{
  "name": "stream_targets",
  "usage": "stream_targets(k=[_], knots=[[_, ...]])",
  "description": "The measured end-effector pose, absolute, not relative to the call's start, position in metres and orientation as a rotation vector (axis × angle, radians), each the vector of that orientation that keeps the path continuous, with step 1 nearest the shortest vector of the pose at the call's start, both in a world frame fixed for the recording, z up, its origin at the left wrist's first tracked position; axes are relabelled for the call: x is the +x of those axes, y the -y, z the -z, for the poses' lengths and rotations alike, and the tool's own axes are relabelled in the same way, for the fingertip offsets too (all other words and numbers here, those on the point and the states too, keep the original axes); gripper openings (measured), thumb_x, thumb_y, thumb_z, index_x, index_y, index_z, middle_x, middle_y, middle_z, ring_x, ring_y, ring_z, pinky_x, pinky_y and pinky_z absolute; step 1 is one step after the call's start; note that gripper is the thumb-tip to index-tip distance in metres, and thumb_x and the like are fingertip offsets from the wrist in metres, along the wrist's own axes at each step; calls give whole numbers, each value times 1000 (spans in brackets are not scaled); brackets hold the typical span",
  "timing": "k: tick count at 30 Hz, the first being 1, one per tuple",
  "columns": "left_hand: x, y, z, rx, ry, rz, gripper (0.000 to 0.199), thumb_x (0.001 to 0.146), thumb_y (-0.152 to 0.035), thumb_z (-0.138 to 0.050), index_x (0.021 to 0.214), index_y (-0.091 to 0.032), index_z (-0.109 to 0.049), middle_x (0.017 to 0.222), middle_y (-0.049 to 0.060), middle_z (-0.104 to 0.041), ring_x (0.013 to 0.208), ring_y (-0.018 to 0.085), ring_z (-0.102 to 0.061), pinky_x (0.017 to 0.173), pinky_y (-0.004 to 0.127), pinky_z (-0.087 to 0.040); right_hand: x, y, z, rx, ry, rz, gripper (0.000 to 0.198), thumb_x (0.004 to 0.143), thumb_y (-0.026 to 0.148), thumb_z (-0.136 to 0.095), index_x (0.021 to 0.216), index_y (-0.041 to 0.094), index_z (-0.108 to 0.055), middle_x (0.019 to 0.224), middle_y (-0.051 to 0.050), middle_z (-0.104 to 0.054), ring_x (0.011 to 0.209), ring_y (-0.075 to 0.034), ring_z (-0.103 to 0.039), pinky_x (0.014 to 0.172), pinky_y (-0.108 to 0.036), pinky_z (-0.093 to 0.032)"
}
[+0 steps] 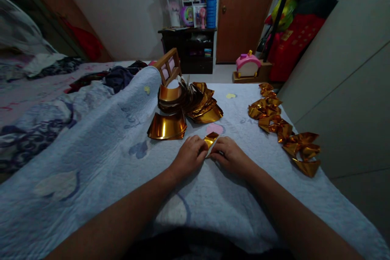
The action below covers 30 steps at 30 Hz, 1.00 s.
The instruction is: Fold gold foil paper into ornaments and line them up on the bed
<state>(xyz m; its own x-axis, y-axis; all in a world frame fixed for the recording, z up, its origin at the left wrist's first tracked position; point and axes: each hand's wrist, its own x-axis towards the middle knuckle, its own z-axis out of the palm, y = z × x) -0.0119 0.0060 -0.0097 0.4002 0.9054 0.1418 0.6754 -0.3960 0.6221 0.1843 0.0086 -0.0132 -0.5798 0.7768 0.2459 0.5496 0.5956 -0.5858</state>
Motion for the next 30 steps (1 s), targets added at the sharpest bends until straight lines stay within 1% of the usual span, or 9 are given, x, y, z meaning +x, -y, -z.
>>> stream_targets(k=[3,8,11,13,16,19,27,30], knots=[[-13,-7,9,2205,-1328,-595,8,87,-15,-59,82,-20,-65,86,5,-62,92,24,-57,86,38,-43,182,-10,16,-1111,2312,-610,12,91,15,-63,93,19,-74,96,-7,-67,94,-22,-58,86,-37,-41],[-14,-8,7,2204,-1305,-589,13,90,-17,-55,83,-19,-66,88,6,-64,92,25,-59,86,38,-43,179,-11,19,-1257,2289,-529,8,87,15,-64,80,18,-68,90,-6,-62,88,-21,-54,81,-36,-38],[-16,-8,5,2195,-1290,-570,17,93,-19,-52,84,-19,-67,87,6,-64,92,24,-60,86,38,-44,177,-11,20,-1298,2282,-509,9,86,15,-65,77,17,-66,90,-6,-62,87,-21,-52,80,-36,-37],[-16,-8,3,2179,-1276,-568,15,92,-21,-54,85,-20,-67,88,6,-65,92,24,-60,85,37,-44,177,-11,21,-1313,2272,-501,11,86,16,-65,76,18,-65,88,-6,-62,86,-21,-52,78,-35,-36],[-17,-8,2,2156,-1259,-589,6,86,-25,-64,84,-20,-67,87,5,-65,91,24,-60,83,37,-44,176,-12,22,-1327,2257,-491,11,85,17,-66,74,18,-64,86,-5,-61,84,-21,-51,77,-35,-35],[-17,-8,3,2143,-1250,-618,4,83,-24,-68,82,-20,-66,85,4,-65,89,24,-59,82,37,-43,175,-13,23,-1340,2258,-485,12,85,17,-66,73,18,-64,86,-5,-61,84,-20,-51,77,-35,-35],[-19,-9,3,2143,-1245,-596,2,83,-21,-65,84,-20,-66,87,5,-65,92,25,-59,84,37,-43,171,-13,24,-1401,2268,-433,14,87,20,-65,73,17,-64,86,-7,-61,83,-21,-50,76,-35,-33],[-20,-11,2,2119,-1228,-593,10,86,-22,-59,84,-20,-68,86,5,-65,90,24,-59,86,37,-44,170,-12,25,-1430,2257,-412,12,85,18,-64,73,17,-64,86,-7,-61,82,-21,-49,75,-34,-33]])
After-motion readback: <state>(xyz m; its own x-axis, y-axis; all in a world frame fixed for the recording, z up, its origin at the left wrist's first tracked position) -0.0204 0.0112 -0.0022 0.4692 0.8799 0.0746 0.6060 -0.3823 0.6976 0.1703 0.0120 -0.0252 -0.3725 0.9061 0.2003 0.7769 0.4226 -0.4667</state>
